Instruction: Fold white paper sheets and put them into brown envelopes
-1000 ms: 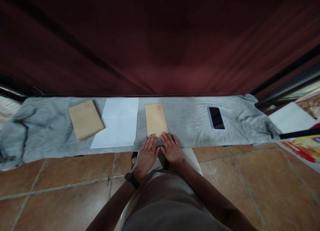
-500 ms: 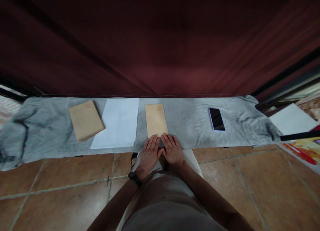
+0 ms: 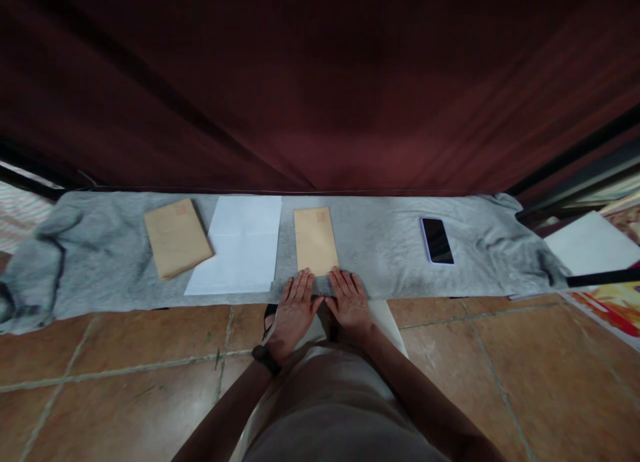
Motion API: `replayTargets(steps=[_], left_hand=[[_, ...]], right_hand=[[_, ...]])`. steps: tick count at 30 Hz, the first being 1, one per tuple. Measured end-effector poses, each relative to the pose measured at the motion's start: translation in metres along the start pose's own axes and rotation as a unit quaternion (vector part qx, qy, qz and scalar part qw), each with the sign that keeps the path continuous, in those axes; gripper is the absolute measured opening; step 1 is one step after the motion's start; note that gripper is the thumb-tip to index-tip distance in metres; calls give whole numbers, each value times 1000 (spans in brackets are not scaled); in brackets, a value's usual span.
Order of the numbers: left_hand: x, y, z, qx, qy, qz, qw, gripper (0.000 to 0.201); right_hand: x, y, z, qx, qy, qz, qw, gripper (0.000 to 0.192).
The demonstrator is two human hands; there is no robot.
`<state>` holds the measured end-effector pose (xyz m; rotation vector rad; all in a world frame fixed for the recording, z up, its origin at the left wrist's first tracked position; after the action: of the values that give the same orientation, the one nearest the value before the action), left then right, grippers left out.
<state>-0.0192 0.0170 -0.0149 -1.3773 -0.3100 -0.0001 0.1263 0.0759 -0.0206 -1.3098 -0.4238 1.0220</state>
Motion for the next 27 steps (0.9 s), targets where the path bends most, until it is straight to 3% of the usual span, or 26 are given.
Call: replayTargets(steps=[6, 10, 13, 18, 23, 27], left_hand=[[-9, -6, 6, 25, -61, -81, 995, 46], [-18, -7, 25, 63, -128, -189, 972, 42], [-26, -3, 40, 67, -182, -289, 937, 41], [-32, 0, 53, 48, -273, -455, 847, 50], [-5, -19, 59, 55, -271, -517, 811, 52], [32, -40, 63, 29, -215, -538, 815, 52]], right_hand=[[0, 0, 0, 13, 9, -5, 1000, 56], [-1, -1, 3, 23, 24, -1, 999, 53], [-2, -1, 5, 26, 32, 7, 999, 51], [-3, -3, 10, 27, 44, 3, 999, 49], [-1, -13, 26, 19, 74, -7, 997, 46], [8, -19, 40, 22, 100, 1, 995, 39]])
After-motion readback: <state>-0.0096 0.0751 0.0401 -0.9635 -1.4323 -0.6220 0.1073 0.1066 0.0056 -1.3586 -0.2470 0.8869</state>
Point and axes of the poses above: each hand's wrist, its own z-axis towards the middle knuckle, its own y-axis out of the palm, x = y × z, the point moved 5 cm from there along z, towards the middle knuckle, and after that the axes turned 11 degrees about -y, right-handed, at the moved point
